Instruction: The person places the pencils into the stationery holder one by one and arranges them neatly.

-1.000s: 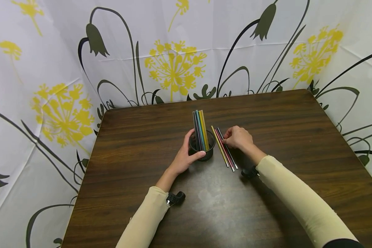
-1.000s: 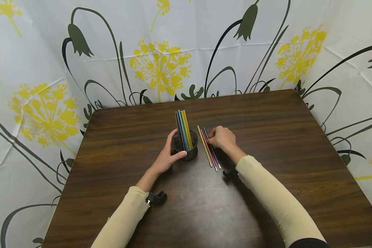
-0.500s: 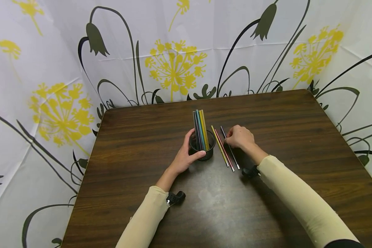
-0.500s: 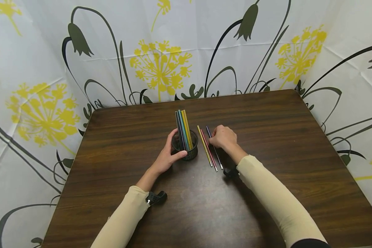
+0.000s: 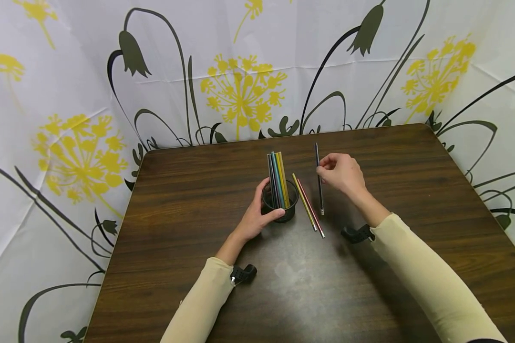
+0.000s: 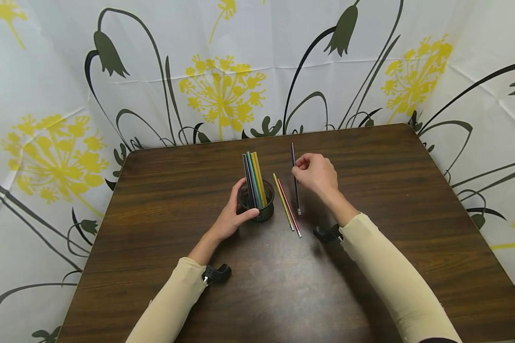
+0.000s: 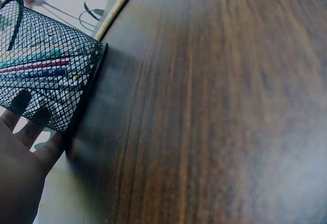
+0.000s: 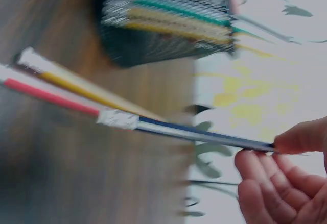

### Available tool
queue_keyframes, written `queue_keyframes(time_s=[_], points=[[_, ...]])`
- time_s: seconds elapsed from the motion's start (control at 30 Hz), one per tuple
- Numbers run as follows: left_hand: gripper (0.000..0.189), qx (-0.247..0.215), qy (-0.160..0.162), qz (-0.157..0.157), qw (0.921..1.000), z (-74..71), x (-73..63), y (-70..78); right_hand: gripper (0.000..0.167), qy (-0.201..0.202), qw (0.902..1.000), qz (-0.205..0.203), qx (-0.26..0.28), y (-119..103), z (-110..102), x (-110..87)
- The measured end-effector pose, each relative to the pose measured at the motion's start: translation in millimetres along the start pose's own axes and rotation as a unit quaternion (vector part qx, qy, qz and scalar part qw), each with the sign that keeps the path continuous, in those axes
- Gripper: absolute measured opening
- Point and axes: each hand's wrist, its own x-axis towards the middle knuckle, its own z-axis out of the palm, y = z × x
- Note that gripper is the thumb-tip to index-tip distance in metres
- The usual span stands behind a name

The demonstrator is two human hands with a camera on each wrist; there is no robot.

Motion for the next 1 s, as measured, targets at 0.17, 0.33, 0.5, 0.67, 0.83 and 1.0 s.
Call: queue_keyframes(time_s=[0.17,0.33,0.5,0.67,0.83,1.0], points=[[0.084,0.0,0.003,-0.002,1.0,-0.2,-1.0,0.6,0.012,0.067,0.9908,-0.08,0.086,-28,-10,-7.1],[0.083,0.001,0.004,-0.002,1.0,-0.3,-1.3,0.7,0.007,0.113,0.9708,-0.144,0.155,-52,-12,-19.5],[0.084,-0.004,0.0,0.002,1.0,-0.7,-1.2,0.0,0.005,0.098,0.9553,-0.207,0.187,-64,0,-28.2],[0.084,-0.011,-0.01,-0.005,0.9999,-1.6,-3.0,8.8,0.006,0.055,0.9605,-0.222,0.159,-62,20,-33.3],[0.082,-0.015,-0.024,-0.025,0.9993,-3.4,-7.5,32.1,0.006,0.031,0.9672,-0.219,0.126,-56,36,-34.9],[0.082,-0.019,-0.021,-0.027,0.9992,-2.3,-5.5,24.3,0.005,0.016,0.9692,-0.219,0.111,-51,44,-33.6]])
